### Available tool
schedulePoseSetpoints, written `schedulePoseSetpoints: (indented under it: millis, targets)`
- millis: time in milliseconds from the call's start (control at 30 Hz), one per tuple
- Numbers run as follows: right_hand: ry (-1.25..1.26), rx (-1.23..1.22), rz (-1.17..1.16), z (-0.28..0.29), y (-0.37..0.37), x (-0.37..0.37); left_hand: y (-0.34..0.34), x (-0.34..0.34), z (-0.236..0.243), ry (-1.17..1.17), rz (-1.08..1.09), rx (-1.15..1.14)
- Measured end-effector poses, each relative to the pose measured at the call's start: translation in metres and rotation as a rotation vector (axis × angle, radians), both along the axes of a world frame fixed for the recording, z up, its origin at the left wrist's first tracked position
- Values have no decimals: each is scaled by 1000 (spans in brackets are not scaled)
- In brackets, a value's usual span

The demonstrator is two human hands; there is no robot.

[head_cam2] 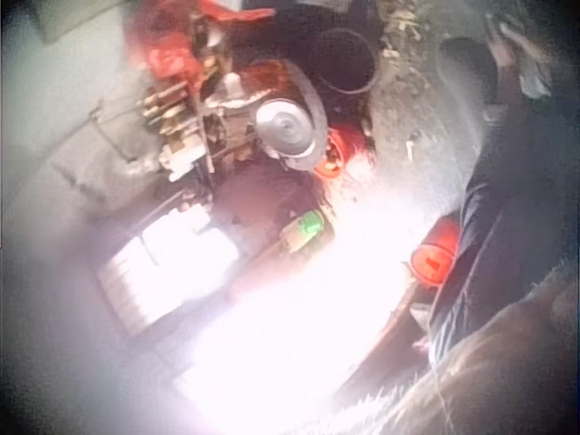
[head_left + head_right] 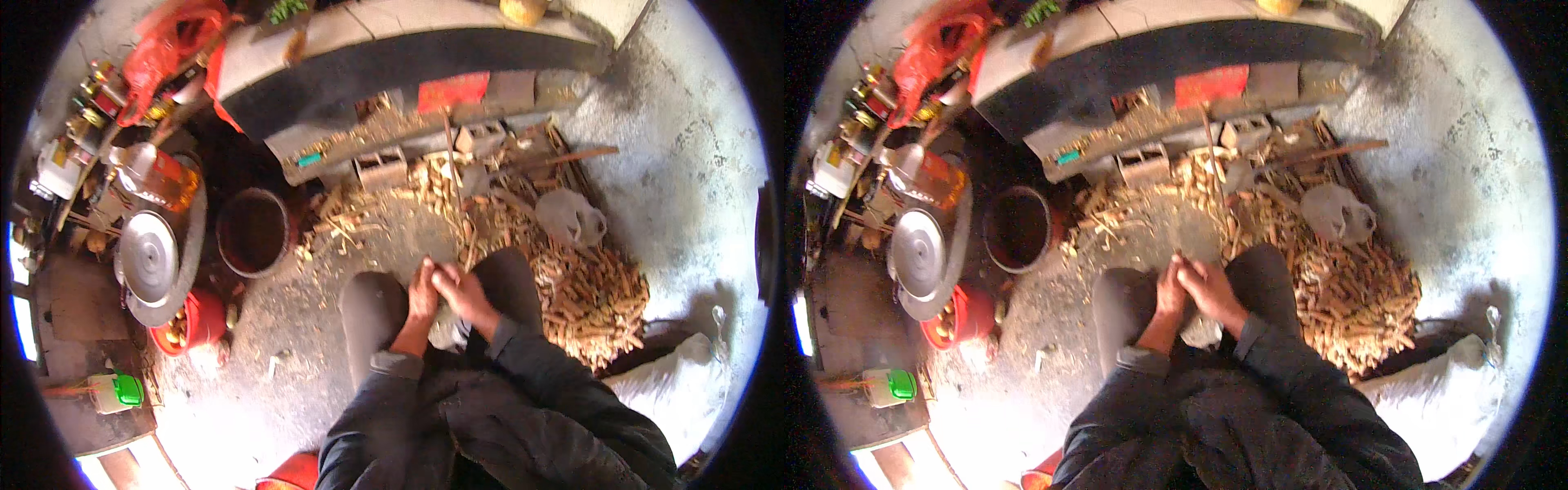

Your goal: The person tends a wood fire under a wok, then adds chopped green vegetables and sliced ginger to the hot wok and stirs them with a spatula. The person also adds a spoonful of white powder, likely salt, to the pan.

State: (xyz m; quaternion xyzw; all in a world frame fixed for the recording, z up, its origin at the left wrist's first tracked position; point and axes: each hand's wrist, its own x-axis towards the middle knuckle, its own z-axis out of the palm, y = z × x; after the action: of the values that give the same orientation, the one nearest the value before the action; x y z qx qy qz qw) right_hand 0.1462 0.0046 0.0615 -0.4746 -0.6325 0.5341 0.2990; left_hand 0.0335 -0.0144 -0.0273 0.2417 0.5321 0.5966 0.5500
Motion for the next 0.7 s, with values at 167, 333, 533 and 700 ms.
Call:
schedulePoseSetpoints:
  millis: [167,333,533,700]
  targets:
    - [602,-588,22,46,65,84,-8,-41,46,-563,70,-183]
    - [935,-740,9,39,93,122,-1,-68,61,-760,269,-139]
    - [773,-680,-158,1,130,83,22,-50,58,-422,205,-237]
    - [238,-762,-435,-12,154,70,46,-32,49,-427,216,-332]
